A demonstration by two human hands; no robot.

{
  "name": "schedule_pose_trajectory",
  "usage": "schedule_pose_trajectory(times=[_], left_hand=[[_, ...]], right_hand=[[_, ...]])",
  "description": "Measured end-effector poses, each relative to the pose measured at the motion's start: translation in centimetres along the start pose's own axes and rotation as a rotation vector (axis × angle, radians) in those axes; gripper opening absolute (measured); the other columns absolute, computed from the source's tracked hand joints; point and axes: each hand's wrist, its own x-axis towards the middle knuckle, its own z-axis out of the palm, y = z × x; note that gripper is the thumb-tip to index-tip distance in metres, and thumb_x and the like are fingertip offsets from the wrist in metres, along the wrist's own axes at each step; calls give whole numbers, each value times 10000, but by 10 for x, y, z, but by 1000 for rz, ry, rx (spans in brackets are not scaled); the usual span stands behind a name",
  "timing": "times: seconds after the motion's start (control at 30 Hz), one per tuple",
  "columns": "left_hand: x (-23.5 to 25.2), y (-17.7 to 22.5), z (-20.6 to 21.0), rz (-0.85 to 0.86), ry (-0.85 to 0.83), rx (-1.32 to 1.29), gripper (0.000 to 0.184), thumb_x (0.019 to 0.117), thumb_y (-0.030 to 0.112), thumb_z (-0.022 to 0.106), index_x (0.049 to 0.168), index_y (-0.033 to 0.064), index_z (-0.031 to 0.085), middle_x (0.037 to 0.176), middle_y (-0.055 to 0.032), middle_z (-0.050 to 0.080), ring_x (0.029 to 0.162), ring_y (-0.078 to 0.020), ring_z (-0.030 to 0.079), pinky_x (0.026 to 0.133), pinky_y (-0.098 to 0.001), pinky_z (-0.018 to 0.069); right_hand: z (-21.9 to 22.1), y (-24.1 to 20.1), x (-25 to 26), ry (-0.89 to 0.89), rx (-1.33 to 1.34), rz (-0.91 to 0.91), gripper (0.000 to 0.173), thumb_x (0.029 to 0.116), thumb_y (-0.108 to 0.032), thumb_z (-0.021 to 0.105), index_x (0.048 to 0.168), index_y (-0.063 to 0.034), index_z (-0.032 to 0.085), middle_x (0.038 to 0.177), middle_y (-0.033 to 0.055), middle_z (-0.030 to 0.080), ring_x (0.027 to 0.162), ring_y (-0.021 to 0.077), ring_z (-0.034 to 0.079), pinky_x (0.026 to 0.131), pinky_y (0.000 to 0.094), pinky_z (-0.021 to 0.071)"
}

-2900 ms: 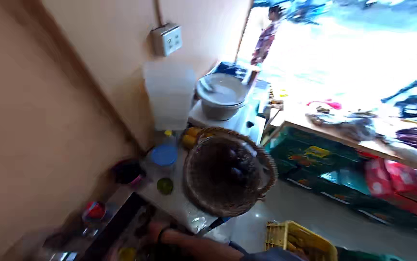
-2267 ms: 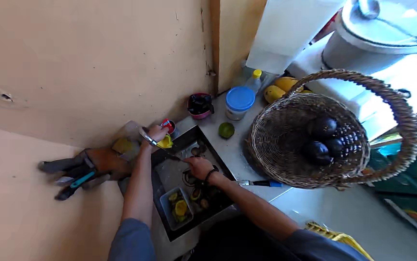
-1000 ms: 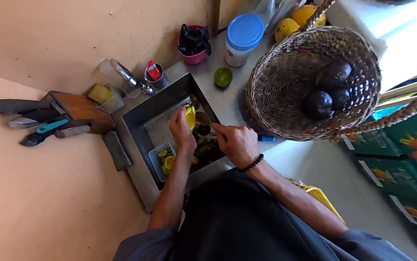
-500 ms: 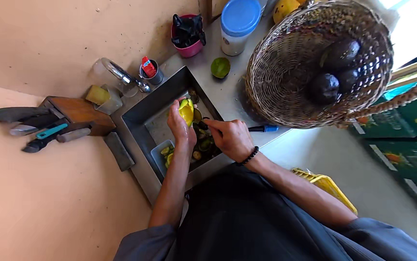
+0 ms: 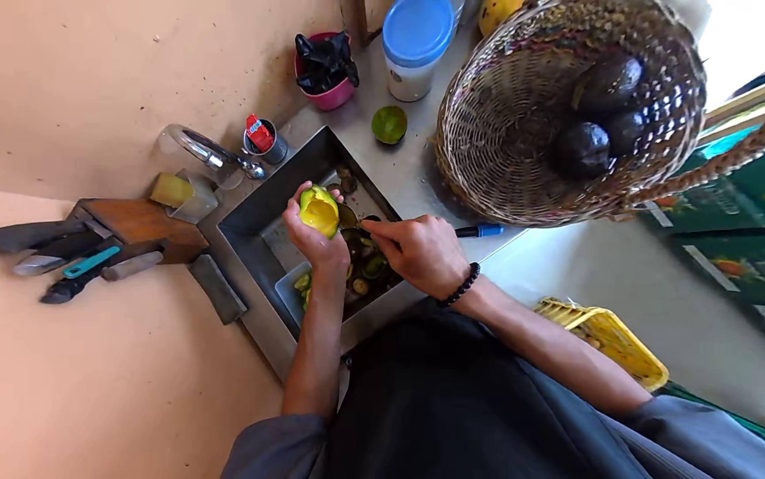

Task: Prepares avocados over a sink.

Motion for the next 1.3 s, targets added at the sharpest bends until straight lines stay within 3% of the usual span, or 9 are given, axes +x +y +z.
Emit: schedule_pose_trajectory(times=[0.17,0.27,0.43,0.57,0.7,0.87,1.13,1.2,1.3], left_hand=[[4,8,-16,-395,-282,-204,527,1018,372,225,1445,220,493,1264,-150,651,1138,-347,651,893,-530,561],[5,12,-15,-510,-236,-131,629,1039,586,225,1388,183,559,1213,-170,662,1095,-364,668,928,-562,555],[4,13,1,-460,28,-34,437,1056,452,361,1285,125,538,1113,-151,666,1051,-335,680,916,-536,563],[4,15,-8,-463,-9,8,489,1071,467,319,1284,101,566,1090,-195,692,1032,-345,699,909,-501,576],[2,14,-10,-404,-33,72,491,1076,460,279,1214,118,604,995,-148,725,945,-297,723,829,-437,596],[1,9,-10,-334,-69,-19,512,1080,433,225,1133,96,607,885,-112,715,867,-267,729,859,-440,598],[3,6,-14,-82,-148,-50,563,1065,410,158,1044,112,635,875,-87,719,783,-219,708,729,-370,599],[6,-1,-22,-20,-234,-88,575,1051,424,166,1021,121,654,897,-87,722,805,-222,703,742,-378,590],[10,-9,-28,83,-311,-174,542,1038,453,246,1002,123,675,899,-93,720,810,-218,705,731,-359,593]], right_hand=[[-27,20,38,-50,-259,-260,303,1008,-92,533,1189,-175,762,780,153,691,683,392,681,545,561,507],[-37,43,61,-69,-362,-472,321,967,-27,572,1155,-197,768,751,124,671,701,357,677,552,505,499],[-11,30,36,-10,-303,-316,307,971,-69,565,1179,-163,771,689,119,650,610,343,655,502,503,485],[0,31,27,14,-268,-259,337,1002,-136,512,1209,-202,770,665,105,656,575,330,651,485,492,471],[9,29,16,6,-101,-167,315,1017,-171,533,1215,-208,775,715,107,711,620,329,680,531,526,504],[23,29,6,25,83,-121,262,1027,-187,584,1203,-181,779,711,75,702,559,240,648,491,468,510],[33,15,1,-67,424,53,273,1048,-178,583,1264,-144,746,926,61,772,705,170,699,649,407,573],[33,17,0,-101,592,122,267,1055,-175,578,1265,-129,737,831,64,719,571,132,587,520,326,503],[37,7,1,-96,644,167,262,1048,-144,585,1259,-103,737,780,52,714,517,103,547,489,292,474]])
